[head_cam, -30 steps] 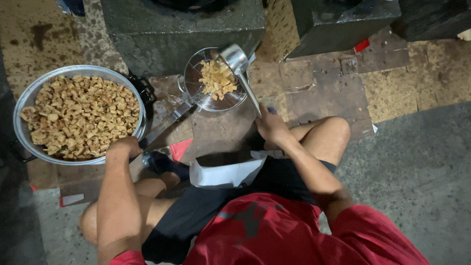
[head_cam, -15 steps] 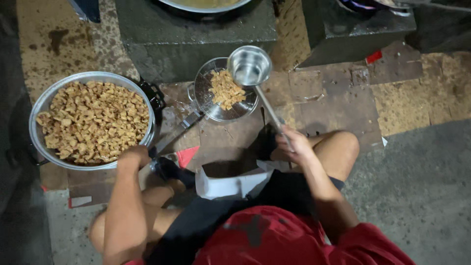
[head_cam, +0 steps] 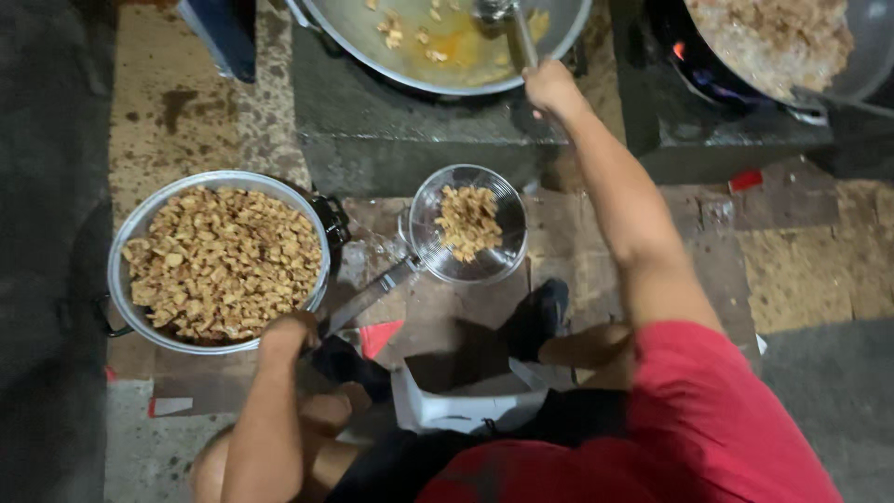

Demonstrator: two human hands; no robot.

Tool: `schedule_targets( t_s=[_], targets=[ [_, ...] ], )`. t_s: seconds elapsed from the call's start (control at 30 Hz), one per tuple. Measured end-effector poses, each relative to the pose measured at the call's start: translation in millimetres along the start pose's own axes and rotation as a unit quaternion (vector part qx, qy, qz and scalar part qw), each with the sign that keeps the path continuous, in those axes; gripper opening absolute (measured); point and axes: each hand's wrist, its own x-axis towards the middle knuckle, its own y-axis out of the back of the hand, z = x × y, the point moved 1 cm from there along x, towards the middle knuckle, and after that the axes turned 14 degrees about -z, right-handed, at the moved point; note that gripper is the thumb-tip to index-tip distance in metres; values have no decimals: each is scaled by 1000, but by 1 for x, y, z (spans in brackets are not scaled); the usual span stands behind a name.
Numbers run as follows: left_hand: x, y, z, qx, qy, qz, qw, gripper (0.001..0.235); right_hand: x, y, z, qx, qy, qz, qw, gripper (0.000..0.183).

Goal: The person scoops fried food pieces from a wok using a ladle and pours them into a strainer held over a container to drain excess oil. The person repeats this process multiple times, transferring the food from the wok to the strainer.

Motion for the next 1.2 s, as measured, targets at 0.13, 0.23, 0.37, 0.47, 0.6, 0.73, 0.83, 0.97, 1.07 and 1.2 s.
schedule_targets(
  t_s=[0.13,0.23,0.37,0.47,0.6,0.73,0.83,0.97,1.07,1.2],
  targets=[
    [9,10,-8,-21,2,6,1000,52,86,-15,-15,-267,8,13,964,28],
    [9,-3,-13,-31,4,2,999,51,88,-43,-29,-250,-49,-101,962,29],
    [17,8,-7,-25,-4,6,1000,50,51,-62,-75,-45,-61,-106,991,37],
    [13,10,-9,-13,-4,2,1000,50,33,-78,-117,97,-31,-132,986,35],
    [11,6,-11,-20,-1,4,1000,49,22,-70,-134,261,-19,-183,948,30],
    [8,-1,-12,-29,8,6,1000,48,19,-69,-132,338,-31,-205,918,21],
    [5,8,-11,-13,9,11,1000,47,22,-79,-134,377,-24,-194,905,11],
    [8,11,-14,-14,19,17,1000,47,32,-89,-139,439,-55,-217,870,14],
    [17,4,-17,-18,22,13,999,46,15,-83,-124,467,-63,-221,854,20],
    [30,22,-12,0,19,21,1000,45,-50,-66,-114,539,-63,-219,811,17]
  ],
)
